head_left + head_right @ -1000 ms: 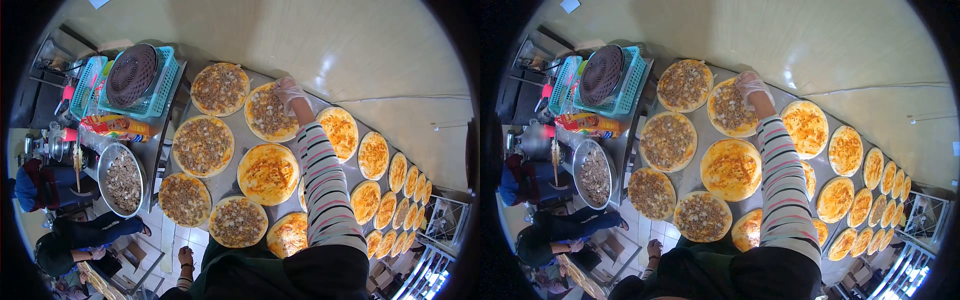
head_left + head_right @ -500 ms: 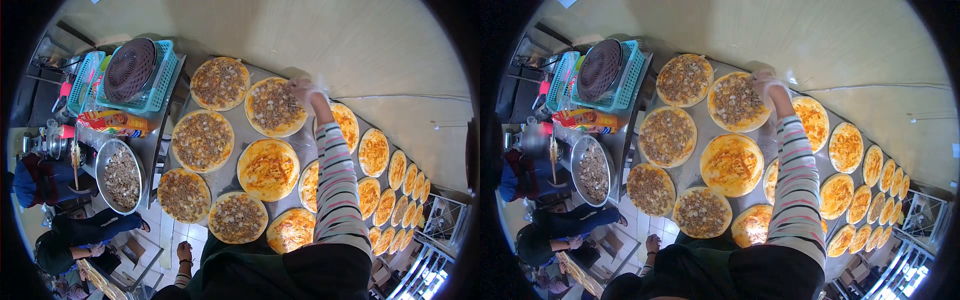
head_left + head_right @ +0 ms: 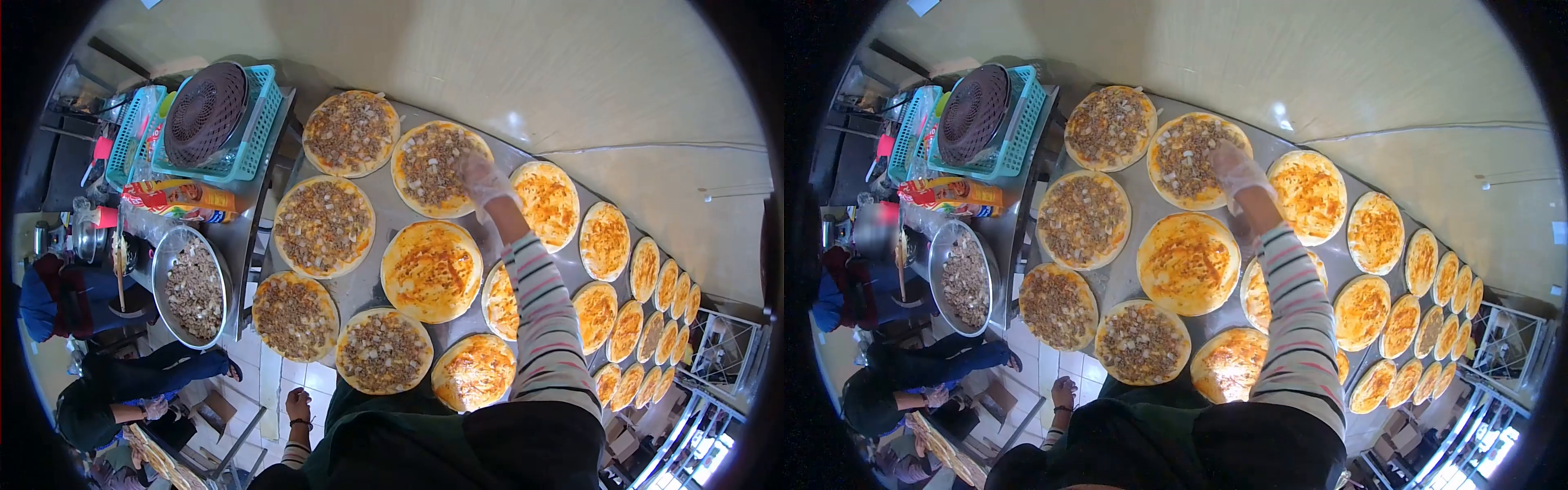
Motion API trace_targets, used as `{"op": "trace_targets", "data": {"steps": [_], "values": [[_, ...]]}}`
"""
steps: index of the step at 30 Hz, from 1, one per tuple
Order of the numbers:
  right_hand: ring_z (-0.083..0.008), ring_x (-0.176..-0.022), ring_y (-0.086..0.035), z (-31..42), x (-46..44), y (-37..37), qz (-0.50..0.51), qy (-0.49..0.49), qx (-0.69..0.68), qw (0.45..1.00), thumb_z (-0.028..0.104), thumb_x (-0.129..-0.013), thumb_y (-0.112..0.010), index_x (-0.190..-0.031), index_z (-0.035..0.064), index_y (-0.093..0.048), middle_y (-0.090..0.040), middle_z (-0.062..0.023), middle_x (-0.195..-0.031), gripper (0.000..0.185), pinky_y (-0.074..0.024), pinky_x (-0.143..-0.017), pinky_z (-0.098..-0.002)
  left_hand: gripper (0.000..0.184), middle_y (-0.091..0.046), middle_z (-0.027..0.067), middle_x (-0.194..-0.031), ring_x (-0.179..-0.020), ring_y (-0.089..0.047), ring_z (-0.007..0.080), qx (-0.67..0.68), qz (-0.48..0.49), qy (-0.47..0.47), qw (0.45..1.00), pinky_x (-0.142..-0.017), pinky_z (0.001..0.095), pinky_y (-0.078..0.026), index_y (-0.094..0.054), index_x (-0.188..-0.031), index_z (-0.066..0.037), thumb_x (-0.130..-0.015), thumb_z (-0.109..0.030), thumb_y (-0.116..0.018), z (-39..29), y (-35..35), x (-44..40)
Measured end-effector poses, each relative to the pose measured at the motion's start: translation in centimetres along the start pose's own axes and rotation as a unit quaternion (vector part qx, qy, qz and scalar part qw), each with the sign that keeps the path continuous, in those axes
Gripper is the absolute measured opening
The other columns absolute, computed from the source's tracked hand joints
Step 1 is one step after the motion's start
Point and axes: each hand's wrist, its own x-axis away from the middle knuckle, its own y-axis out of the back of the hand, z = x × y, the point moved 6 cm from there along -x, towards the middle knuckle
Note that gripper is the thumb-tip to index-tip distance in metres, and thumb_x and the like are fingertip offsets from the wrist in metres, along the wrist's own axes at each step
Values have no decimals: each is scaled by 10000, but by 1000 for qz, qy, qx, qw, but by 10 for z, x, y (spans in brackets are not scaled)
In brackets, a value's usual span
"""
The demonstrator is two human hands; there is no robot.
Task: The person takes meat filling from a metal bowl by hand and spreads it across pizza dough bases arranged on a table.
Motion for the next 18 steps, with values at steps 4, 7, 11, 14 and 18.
{"op": "trace_targets", "data": {"steps": [4, 7, 11, 14, 18], "values": [[-250, -685, -513, -11, -4, 14, 34, -93, -166, 981, 173, -732, -417, -766, 102, -551, -528, -103, -719, 155, -418, -646, -336, 170, -509, 39, -639, -526, -472, 96, -2, 5, 10, 1000, -402, 189, -331, -494, -855, -10, -691, -57, -498, 18, 4, -1], [-257, -666, -521, -44, -30, 20, 71, -193, -207, 956, 192, -711, -449, -724, 85, -558, -539, -116, -689, 153, -421, -633, -337, 181, -512, 42, -643, -532, -478, 101, -6, -5, 18, 1000, -417, 193, -342, -495, -862, -3, -689, -59, -500, 17, 3, 2], [-248, -646, -537, -58, -61, -10, 46, -206, -305, 929, 164, -661, -488, -670, 64, -564, -549, -137, -676, 126, -427, -610, -323, 199, -513, 45, -645, -537, -483, 107, -10, 1, 23, 1000, -440, 199, -358, -495, -872, 5, -686, -66, -501, 6, -4, 9], [-283, -686, -533, -64, -79, -38, 61, -199, -300, 931, 170, -629, -498, -674, 77, -574, -547, -152, -695, 129, -422, -617, -351, 204, -513, 45, -643, -535, -482, 104, -30, -3, 5, 1000, -437, 201, -359, -496, -870, 2, -680, -72, -504, 2, -4, 10], [-244, -630, -536, -44, -63, -2, 60, -196, -305, 930, 143, -650, -501, -669, 60, -558, -541, -134, -631, 103, -422, -601, -322, 198, -514, 38, -639, -527, -475, 91, -20, -22, 10, 1000, -414, 191, -346, -499, -864, -10, -678, -77, -501, -6, 2, 12]]}}
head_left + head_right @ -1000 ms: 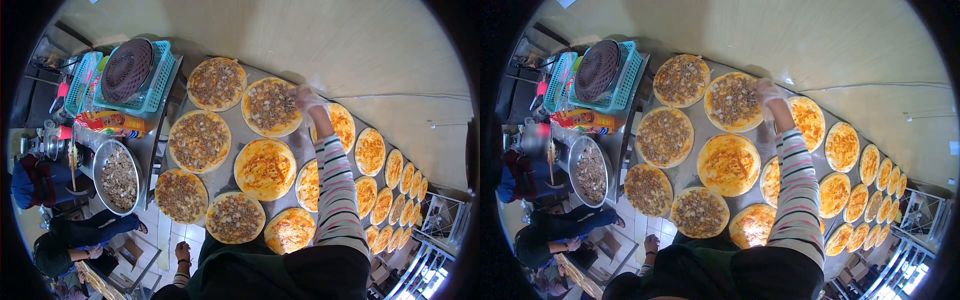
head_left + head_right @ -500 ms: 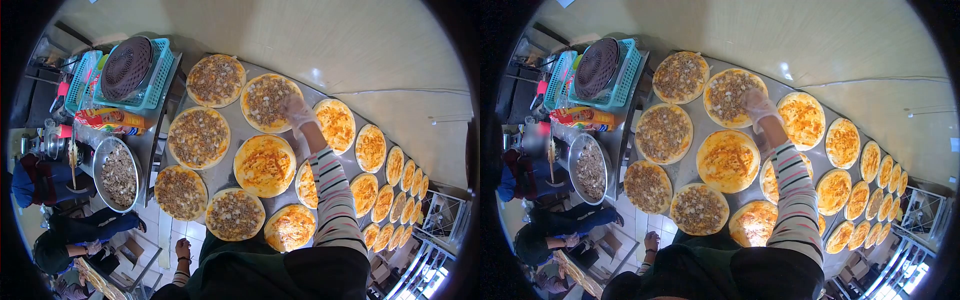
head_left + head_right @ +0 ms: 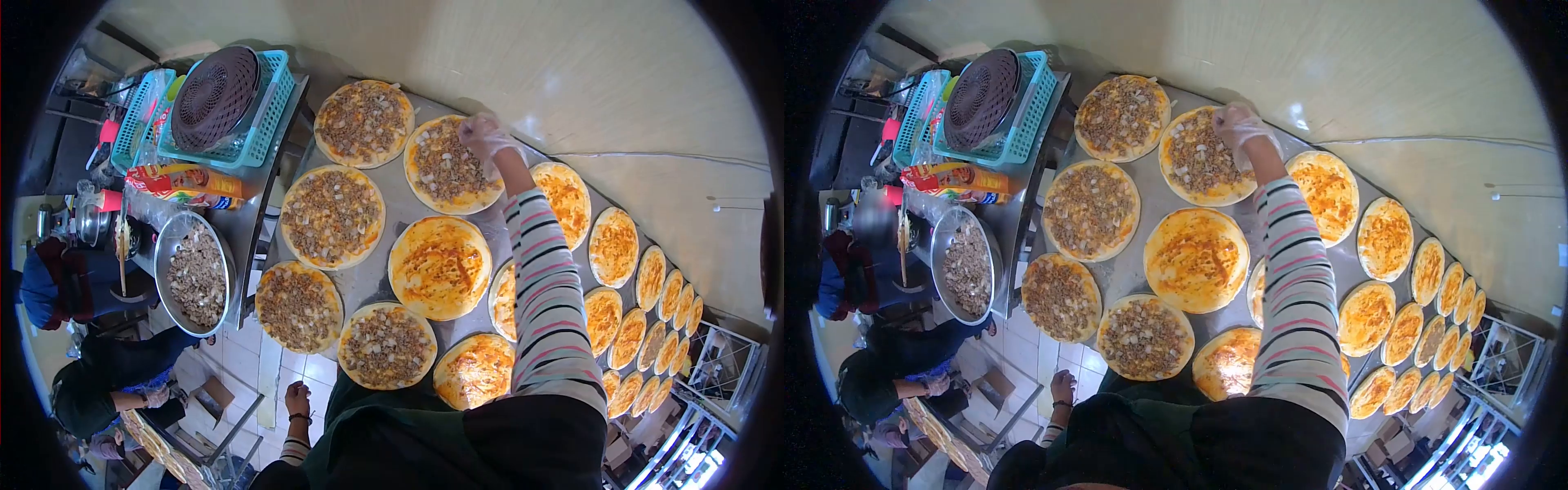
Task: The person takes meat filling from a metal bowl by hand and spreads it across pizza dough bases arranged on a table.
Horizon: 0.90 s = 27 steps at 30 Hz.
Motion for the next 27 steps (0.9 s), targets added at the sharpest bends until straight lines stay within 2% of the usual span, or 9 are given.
{"op": "trace_targets", "data": {"steps": [2, 6, 8, 12, 14, 17, 20, 24, 27], "values": [[-246, -644, -530, 3, 20, -5, 34, 61, 30, 997, 160, -661, -511, -671, 57, -548, -547, -117, -662, 110, -418, -611, -339, 187, -517, 38, -641, -529, -476, 88, 8, 4, 0, 1000, -408, 186, -345, -501, -857, -13, -681, -77, -496, 3, 3, -3], [-240, -735, -516, -8, 72, -14, 43, 8, 23, 999, 162, -689, -498, -691, 59, -533, -549, -100, -777, 109, -408, -652, -344, 179, -527, 43, -671, -553, -494, 103, -16, 12, -17, 1000, -430, 197, -363, -499, -868, -23, -706, -97, -482, 17, 6, -11], [-226, -800, -485, 7, 93, -20, 16, 129, 87, 988, 171, -713, -483, -743, 81, -542, -520, -82, -820, 112, -395, -698, -322, 176, -536, 45, -699, -577, -511, 112, -38, 27, -31, 998, -439, 201, -374, -494, -883, -34, -730, -118, -471, 22, 3, -15], [-214, -794, -465, 39, 104, -11, 73, 149, 165, 972, 167, -719, -467, -791, 97, -539, -486, -77, -762, 124, -386, -717, -295, 178, -531, 44, -689, -566, -503, 110, -43, 30, -28, 998, -441, 199, -373, -494, -884, -28, -727, -109, -469, 18, 0, -17], [-203, -764, -459, 54, 100, 8, -62, 205, 37, 976, 175, -709, -462, -823, 111, -531, -479, -65, -738, 149, -385, -719, -273, 181, -529, 45, -685, -562, -501, 109, -30, 37, -31, 998, -441, 198, -372, -493, -885, -25, -725, -108, -470, 14, -5, -16], [-193, -808, -462, 44, 93, -27, 21, 161, 120, 979, 156, -722, -440, -844, 103, -516, -505, -57, -790, 153, -384, -728, -262, 195, -519, 43, -649, -538, -485, 106, -4, 23, -20, 1000, -440, 195, -352, -503, -858, -3, -682, -86, -494, 0, -5, -8], [-177, -825, -463, 43, 110, -47, 52, 217, 252, 942, 135, -730, -422, -873, 110, -517, -513, -48, -813, 174, -384, -728, -255, 190, -517, 46, -650, -535, -479, 102, -6, 16, -14, 1000, -451, 188, -358, -503, -856, -4, -684, -83, -493, -2, -2, -3], [-164, -822, -462, 50, 123, -37, 5, 242, 225, 944, 118, -721, -411, -849, 111, -517, -510, -33, -796, 167, -381, -721, -262, 181, -515, 54, -648, -536, -482, 107, 35, 22, -22, 999, -482, 194, -382, -500, -849, 6, -686, -73, -490, 29, 4, -16], [-184, -759, -473, 61, 120, -31, 28, 174, 138, 975, 115, -701, -428, -807, 103, -505, -500, -39, -771, 131, -395, -676, -280, 176, -514, 55, -650, -539, -485, 111, 48, 20, -13, 999, -494, 200, -392, -497, -847, 13, -690, -64, -487, 41, 7, -19]]}}
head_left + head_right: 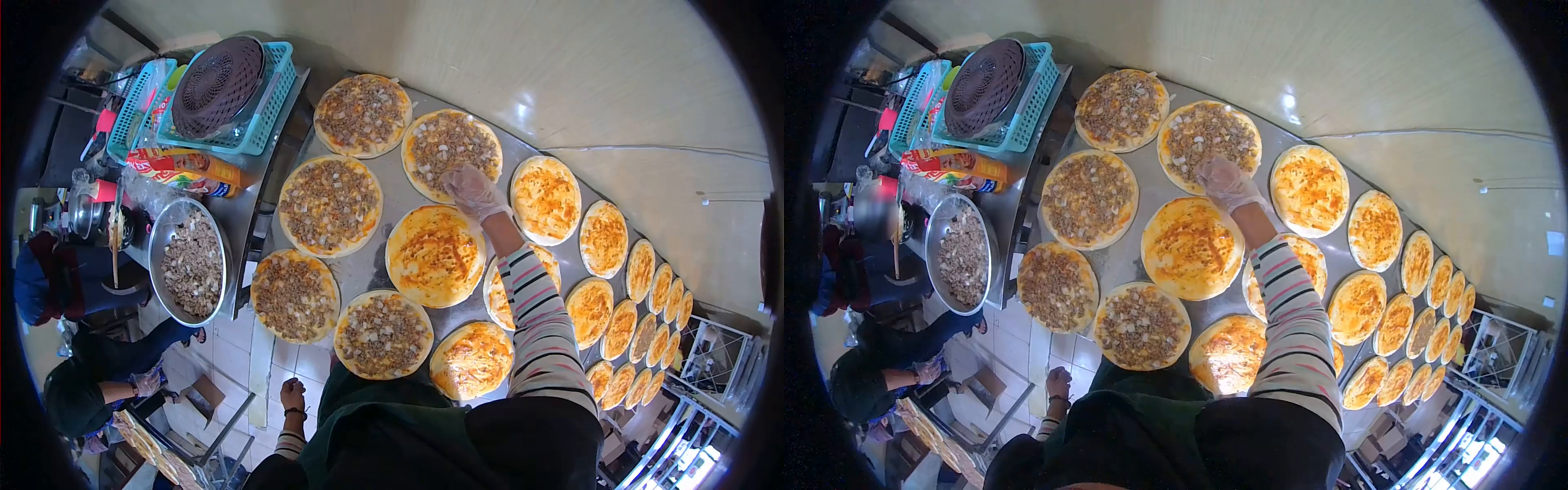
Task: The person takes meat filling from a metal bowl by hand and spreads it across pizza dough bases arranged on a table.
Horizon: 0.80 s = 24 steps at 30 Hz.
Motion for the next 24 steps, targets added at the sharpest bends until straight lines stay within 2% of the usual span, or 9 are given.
{"op": "trace_targets", "data": {"steps": [3, 8, 15, 18, 19, 20, 21, 23, 24], "values": [[-184, -767, -498, 19, -3, -5, -17, 127, 134, 983, 131, -711, -422, -737, 95, -494, -494, -59, -759, 84, -420, -666, -287, 168, -514, 49, -654, -540, -485, 108, -20, 0, 9, 1000, -487, 198, -387, -496, -849, 10, -695, -57, -484, 0, 2, 4], [-246, -680, -490, 3, -42, -10, -85, -40, -99, 991, 135, -700, -459, -651, 56, -483, -473, -123, -679, 96, -404, -609, -326, 165, -515, 36, -654, -538, -483, 97, -21, -4, 17, 1000, -455, 188, -363, -500, -852, -7, -697, -64, -488, -22, -3, 14], [-261, -735, -505, 8, -66, 2, 10, -107, -112, 988, 149, -708, -440, -767, 53, -525, -513, -157, -806, 141, -404, -639, -330, 201, -524, 49, -664, -545, -495, 107, -4, -13, 13, 1000, -444, 200, -367, -502, -856, 1, -682, -100, -496, -8, 5, 15], [-255, -758, -497, 23, -72, 15, 5, -9, 128, 992, 191, -698, -469, -865, 4, -495, -514, -156, -842, 251, -400, -673, -342, 208, -530, 84, -679, -565, -507, 139, -19, -27, -15, 999, -522, 246, -427, -503, -844, 23, -684, -110, -494, 16, 15, 4], [-202, -696, -486, 17, -69, 23, -19, -85, -5, 996, 198, -706, -466, -838, 17, -512, -522, -92, -783, 229, -404, -651, -320, 204, -531, 90, -693, -573, -508, 141, -28, -32, -28, 999, -526, 251, -432, -503, -844, 23, -690, -110, -495, 8, 17, 9], [-146, -604, -467, 3, -89, -12, 13, -41, -1, 999, 171, -720, -477, -782, 17, -529, -518, -41, -675, 174, -412, -566, -272, 212, -536, 87, -711, -584, -510, 135, -72, -34, -44, 996, -535, 254, -433, -503, -850, 21, -697, -124, -502, 12, 21, 5], [-91, -522, -450, 31, -88, 19, -7, -137, -393, 909, 133, -719, -505, -726, 29, -543, -490, -3, -572, 112, -398, -480, -218, 226, -539, 72, -718, -594, -508, 129, -18, -23, 28, 999, -550, 259, -432, -502, -853, 15, -696, -148, -518, -31, 17, 26], [-66, -433, -431, 119, -93, 47, 36, -51, -629, 775, 122, -705, -535, -699, 46, -549, -501, 5, -571, 78, -365, -390, -205, 207, -544, 35, -702, -627, -516, 116, 44, -70, -7, 997, -562, 239, -421, -520, -840, -5, -698, -157, -526, 2, 27, -9], [-60, -472, -443, 166, -96, 58, 81, -36, -624, 776, 127, -706, -542, -722, 38, -555, -494, 6, -569, 92, -376, -422, -194, 193, -544, 32, -694, -634, -515, 106, 67, -45, -35, 996, -546, 226, -408, -527, -825, -8, -697, -153, -525, -45, 29, -3]]}}
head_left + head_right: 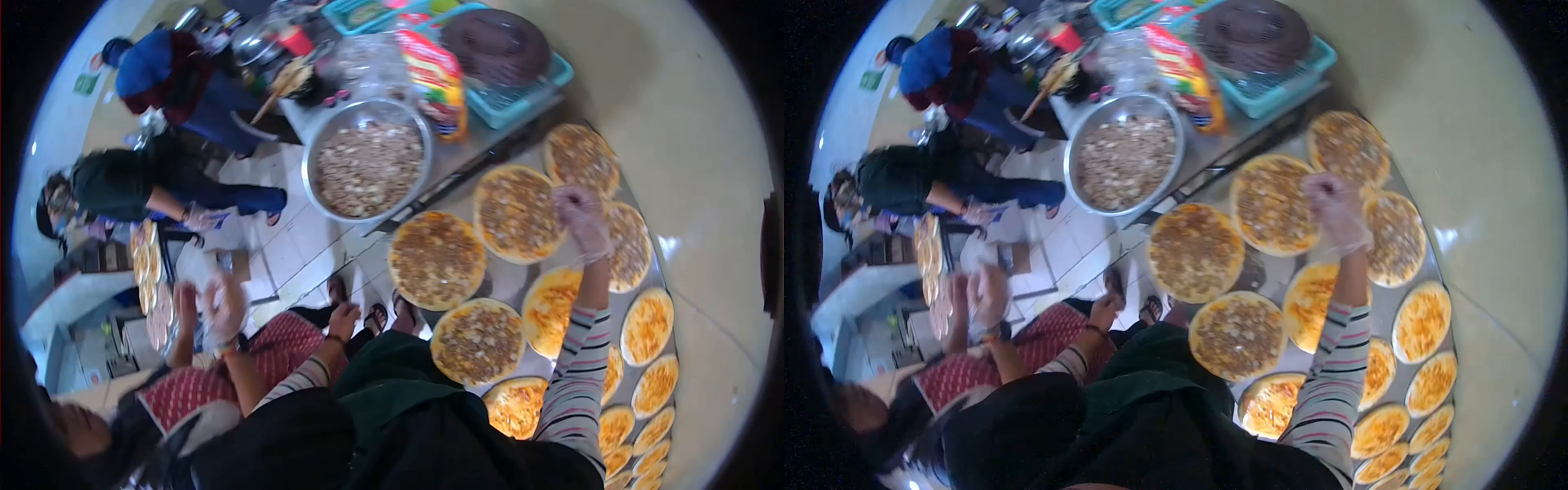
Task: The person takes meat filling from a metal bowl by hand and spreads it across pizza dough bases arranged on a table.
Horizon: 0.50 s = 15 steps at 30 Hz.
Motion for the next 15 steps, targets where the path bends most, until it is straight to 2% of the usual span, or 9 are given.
{"op": "trace_targets", "data": {"steps": [2, 4, 6, 8, 10, 11, 12, 13, 15], "values": [[-52, -512, -456, 43, 0, -97, 76, 10, 15, 997, 141, -717, -543, -751, 21, -561, -497, 1, -597, 126, -385, -455, -174, 149, -536, 24, -688, -603, -499, 87, 135, -58, 2, 989, -493, 211, -377, -521, -794, -30, -698, -144, -516, -52, 2, -15], [-178, -610, -520, 65, -12, -187, 127, 233, 249, 932, 222, -744, -499, -848, 47, -552, -549, -74, -698, 210, -422, -580, -268, 202, -533, 23, -713, -614, -501, 85, 233, -51, -50, 970, -493, 211, -375, -492, -840, -59, -752, -241, -490, -97, 4, -38], [-262, -804, -527, 26, -34, -259, 200, 315, 219, 901, 237, -726, -489, -915, 74, -542, -546, -133, -873, 255, -414, -702, -346, 264, -523, 42, -768, -647, -508, 124, 326, -29, -23, 945, -520, 244, -391, -440, -924, -99, -758, -300, -483, -118, 4, -67], [-264, -832, -526, 32, -42, -308, 280, 77, 504, 814, 208, -718, -478, -898, 76, -547, -543, -141, -883, 234, -415, -717, -360, 285, -516, 54, -793, -665, -508, 148, 395, -2, 20, 919, -533, 265, -397, -415, -952, -117, -753, -309, -485, -136, 2, -76], [-269, -829, -530, 12, -52, -341, 251, 107, 547, 791, 187, -694, -478, -856, 79, -559, -543, -136, -886, 211, -424, -706, -368, 330, -498, 83, -815, -688, -499, 207, 492, 79, 69, 864, -561, 321, -405, -366, -987, -151, -741, -337, -482, -142, -11, -94], [-265, -825, -534, -3, -60, -352, 215, 114, 497, 833, 186, -679, -477, -792, 63, -569, -546, -129, -888, 190, -432, -696, -364, 284, -500, 82, -785, -679, -498, 209, 496, 39, 100, 862, -565, 324, -410, -411, -903, -112, -737, -331, -480, -153, -12, -90], [-260, -823, -537, 16, -41, -352, 220, 178, 479, 831, 174, -678, -462, -806, 43, -561, -550, -122, -882, 208, -435, -693, -351, 258, -498, 83, -749, -672, -496, 215, 484, 63, 58, 871, -578, 338, -414, -454, -832, -71, -738, -309, -477, -159, -11, -92], [-259, -832, -535, 21, -36, -349, 258, 139, 502, 813, 174, -680, -464, -821, 35, -553, -550, -123, -875, 217, -441, -684, -349, 237, -509, 91, -753, -699, -498, 225, 481, 98, 33, 871, -593, 332, -421, -484, -802, -43, -733, -269, -470, -159, -13, -106], [-262, -824, -533, 16, -45, -338, 123, 236, 464, 845, 197, -649, -510, -814, 42, -547, -541, -123, -916, 230, -432, -710, -335, 224, -513, 128, -886, -831, -493, 268, 476, 242, 29, 845, -634, 363, -441, -464, -861, -8, -718, -172, -412, -184, -24, -107]]}}
